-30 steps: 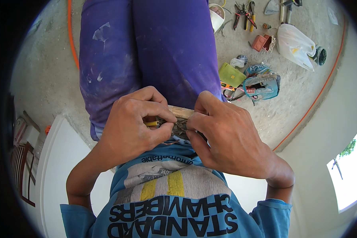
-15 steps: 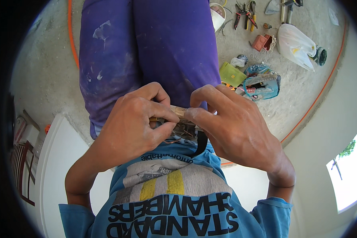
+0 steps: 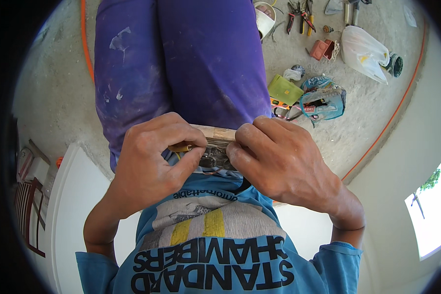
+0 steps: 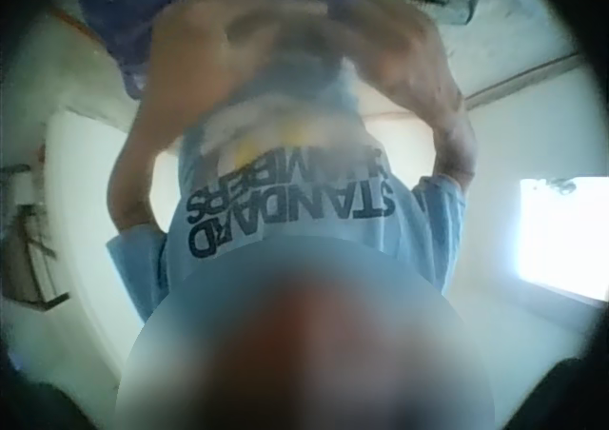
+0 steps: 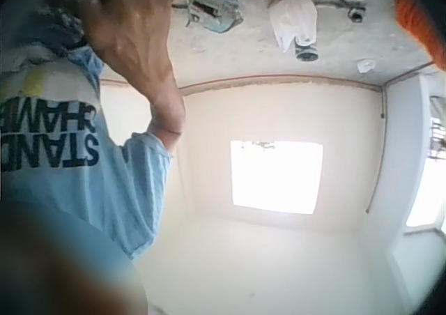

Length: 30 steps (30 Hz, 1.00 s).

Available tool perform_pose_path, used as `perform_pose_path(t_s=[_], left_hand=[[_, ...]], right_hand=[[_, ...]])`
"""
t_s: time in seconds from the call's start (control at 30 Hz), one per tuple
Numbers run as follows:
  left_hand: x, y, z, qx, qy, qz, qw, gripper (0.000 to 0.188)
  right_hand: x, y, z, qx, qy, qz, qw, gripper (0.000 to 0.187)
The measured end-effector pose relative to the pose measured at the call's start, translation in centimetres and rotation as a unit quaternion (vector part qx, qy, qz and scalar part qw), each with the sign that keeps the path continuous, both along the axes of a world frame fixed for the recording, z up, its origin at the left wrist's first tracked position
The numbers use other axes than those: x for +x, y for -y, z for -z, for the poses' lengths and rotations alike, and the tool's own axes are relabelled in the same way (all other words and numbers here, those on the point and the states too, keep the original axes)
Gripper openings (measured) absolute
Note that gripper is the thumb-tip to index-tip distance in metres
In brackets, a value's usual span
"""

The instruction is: Assembling an electrical outlet and switch onto a wooden block using a screwdriver and pliers.

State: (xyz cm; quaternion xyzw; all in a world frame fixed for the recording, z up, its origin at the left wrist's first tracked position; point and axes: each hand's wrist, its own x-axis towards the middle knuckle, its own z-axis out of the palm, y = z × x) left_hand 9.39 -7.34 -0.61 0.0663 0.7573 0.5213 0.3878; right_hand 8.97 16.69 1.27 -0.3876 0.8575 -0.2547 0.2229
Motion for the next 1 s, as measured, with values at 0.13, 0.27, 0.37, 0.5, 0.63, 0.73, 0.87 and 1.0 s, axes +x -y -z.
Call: perform_pose_path(t_s=[0.13, 0.27, 0.37, 0.5, 0.63, 0.73, 0.87, 1.0], left_hand=[[0.0, 0.0, 0.2, -0.004, -0.033, 0.027, 0.999, 0.014], [-0.2, -0.2, 0.0, 0.007, -0.057, 0.041, 0.997, 0.014], [-0.4, -0.7, -0.1, -0.007, -0.071, 0.041, 0.997, 0.014], [-0.5, -1.3, 0.0, -0.021, -0.075, 0.058, 0.995, 0.016], [-0.9, -1.2, 0.2, -0.004, -0.075, 0.1, 0.992, 0.017], [-1.0, -0.6, -0.4, 0.045, -0.054, 0.094, 0.993, 0.019], [-0.7, -0.5, 0.0, 0.051, -0.045, 0.113, 0.991, 0.022], [-0.4, -0.6, 0.0, 0.052, -0.047, 0.088, 0.994, 0.024]], right_hand=[[0.3, 0.1, -0.3, 0.013, 0.011, -0.005, 1.0, 0.023], [0.4, 0.0, -0.5, 0.027, 0.017, 0.002, 0.999, 0.023], [0.4, -0.1, -0.7, 0.027, 0.049, 0.012, 0.998, 0.024], [0.7, -0.2, -1.1, 0.058, 0.082, 0.031, 0.994, 0.024], [0.9, -0.3, -1.0, 0.064, 0.091, 0.049, 0.993, 0.023], [0.8, -0.5, -0.5, 0.04, 0.097, 0.07, 0.992, 0.023], [0.9, -0.7, -0.1, 0.031, 0.125, 0.104, 0.986, 0.033], [1.2, -0.6, 0.4, 0.006, 0.111, 0.149, 0.983, 0.03]])
